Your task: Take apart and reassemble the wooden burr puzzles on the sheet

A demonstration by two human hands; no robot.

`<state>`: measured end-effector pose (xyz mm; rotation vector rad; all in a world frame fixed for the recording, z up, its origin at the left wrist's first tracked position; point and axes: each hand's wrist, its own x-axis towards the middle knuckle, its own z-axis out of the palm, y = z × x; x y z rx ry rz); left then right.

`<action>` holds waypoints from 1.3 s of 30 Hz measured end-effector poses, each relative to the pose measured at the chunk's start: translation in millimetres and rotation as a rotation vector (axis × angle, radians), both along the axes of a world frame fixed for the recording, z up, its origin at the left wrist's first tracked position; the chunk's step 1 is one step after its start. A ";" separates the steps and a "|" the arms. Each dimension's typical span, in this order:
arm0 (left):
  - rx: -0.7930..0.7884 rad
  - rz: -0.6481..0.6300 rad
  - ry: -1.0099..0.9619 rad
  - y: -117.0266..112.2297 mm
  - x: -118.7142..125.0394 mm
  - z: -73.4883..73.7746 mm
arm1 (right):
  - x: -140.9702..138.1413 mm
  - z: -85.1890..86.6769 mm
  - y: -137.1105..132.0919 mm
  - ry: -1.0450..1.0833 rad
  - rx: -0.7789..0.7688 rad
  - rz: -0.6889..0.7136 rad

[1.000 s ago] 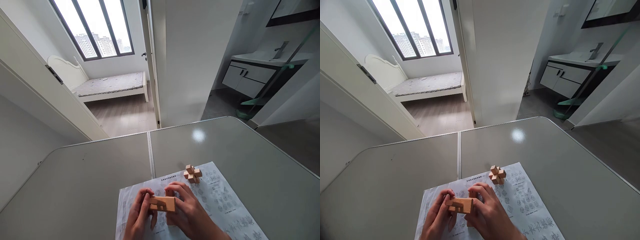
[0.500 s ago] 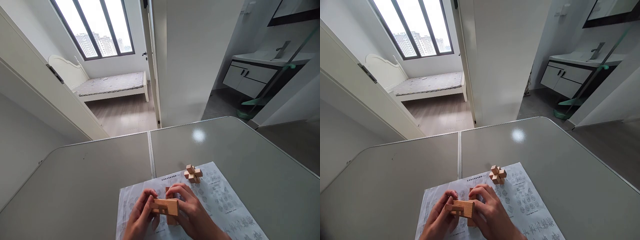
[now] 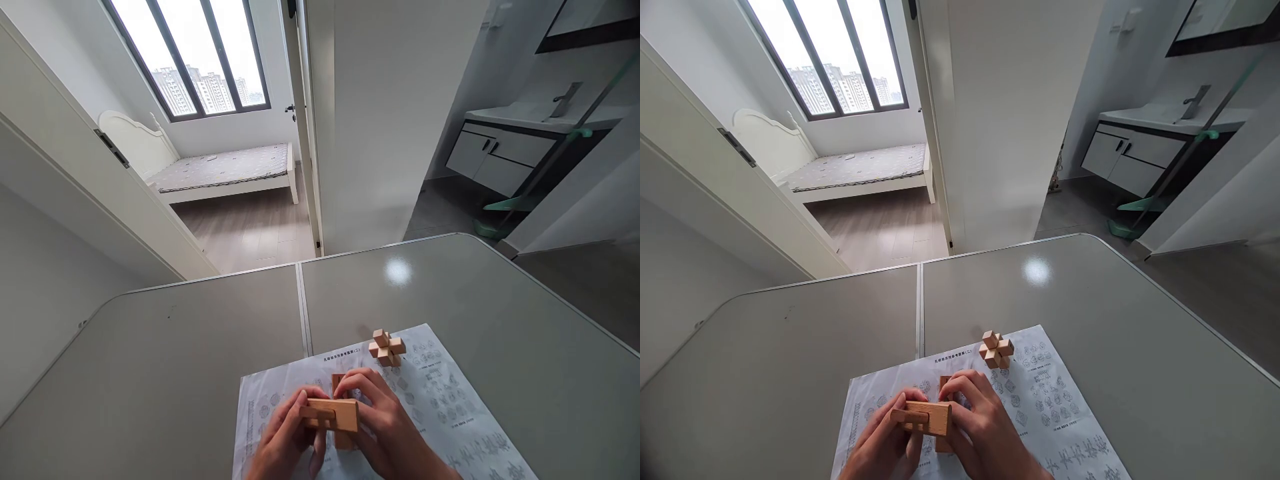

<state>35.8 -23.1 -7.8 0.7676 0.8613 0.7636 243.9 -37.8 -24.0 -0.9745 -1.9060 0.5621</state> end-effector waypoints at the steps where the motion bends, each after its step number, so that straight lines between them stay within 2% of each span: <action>1: 0.000 -0.031 -0.019 0.5 -0.2 -1.8 | 0.0 0.7 0.2 -0.001 0.002 0.005; 10: 0.000 -0.100 -0.089 3.0 -1.5 -5.2 | 0.1 1.7 0.5 0.007 -0.003 0.005; 18: -0.008 -0.063 -0.107 3.0 -1.5 -5.3 | -0.6 5.4 -0.2 0.012 -0.020 0.012; 23: -0.024 -0.042 -0.027 2.1 0.1 -4.8 | -0.4 4.1 -0.5 0.024 -0.004 0.005; 33: 0.011 -0.110 -0.003 -1.7 -7.0 -24.5 | -2.6 -2.8 -1.5 0.025 0.044 -0.024; 37: 0.011 -0.186 0.007 -2.1 -6.3 -19.9 | -4.0 -3.0 -1.8 0.052 0.054 -0.039; 39: 0.010 -0.179 0.023 -3.9 -4.4 -14.5 | -4.4 -2.4 -1.7 0.070 0.057 -0.041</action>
